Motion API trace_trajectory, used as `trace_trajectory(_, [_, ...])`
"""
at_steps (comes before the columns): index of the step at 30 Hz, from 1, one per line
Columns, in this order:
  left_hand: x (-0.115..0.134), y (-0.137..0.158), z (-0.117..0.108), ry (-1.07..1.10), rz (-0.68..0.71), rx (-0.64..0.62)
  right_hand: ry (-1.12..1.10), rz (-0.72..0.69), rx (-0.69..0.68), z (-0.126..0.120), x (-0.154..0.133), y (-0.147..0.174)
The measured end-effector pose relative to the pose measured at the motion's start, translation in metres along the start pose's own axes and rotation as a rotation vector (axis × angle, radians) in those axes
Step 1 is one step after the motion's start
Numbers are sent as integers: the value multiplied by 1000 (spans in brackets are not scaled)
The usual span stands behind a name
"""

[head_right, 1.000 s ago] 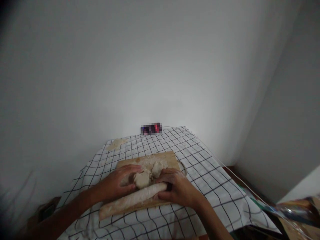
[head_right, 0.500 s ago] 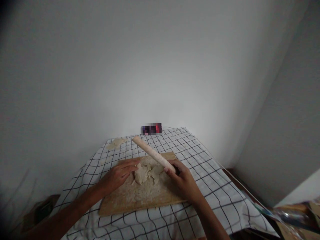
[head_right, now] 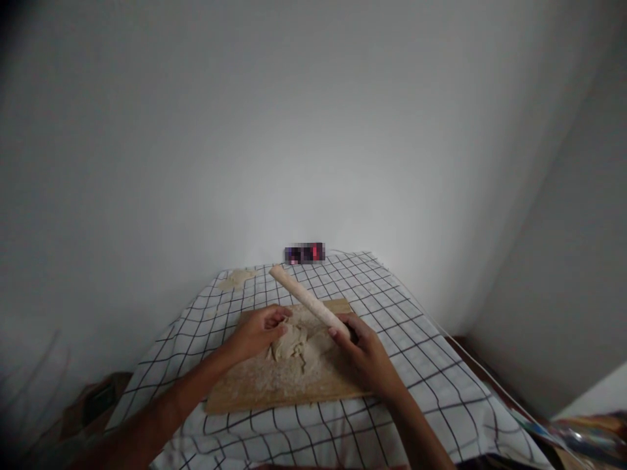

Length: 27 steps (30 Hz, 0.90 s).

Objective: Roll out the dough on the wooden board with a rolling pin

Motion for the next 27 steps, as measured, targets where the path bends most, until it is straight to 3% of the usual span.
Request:
trace_trajectory(3, [-1, -1, -11, -144, 56, -26, -4, 0, 0, 0, 0, 0])
trace_trajectory(6, [7, 5, -25, -452, 162, 121, -9, -2, -2, 0, 1, 0])
trace_trajectory(9, [21, 15, -19, -557, 279, 224, -17, -6, 0, 0, 2, 0])
trace_trajectory(12, [27, 27, 12, -562, 359, 181, -17, 1, -2, 0, 3, 0])
trace_trajectory(17, [15, 35, 50, -702, 284, 191, -17, 16, -22, 0, 1, 0])
trace_trajectory(21, [14, 29, 49, -725, 296, 75, -18, 18, -29, -1, -1, 0])
trace_trajectory(27, [21, 16, 26, -619, 316, -56, -12, -1, 46, -2, 0, 1])
Point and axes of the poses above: each hand's wrist, its own y-axis away from the middle knuckle, its own z-axis out of the palm, x = y × z, the point moved 4 cm from there along -y, towards the middle knuckle
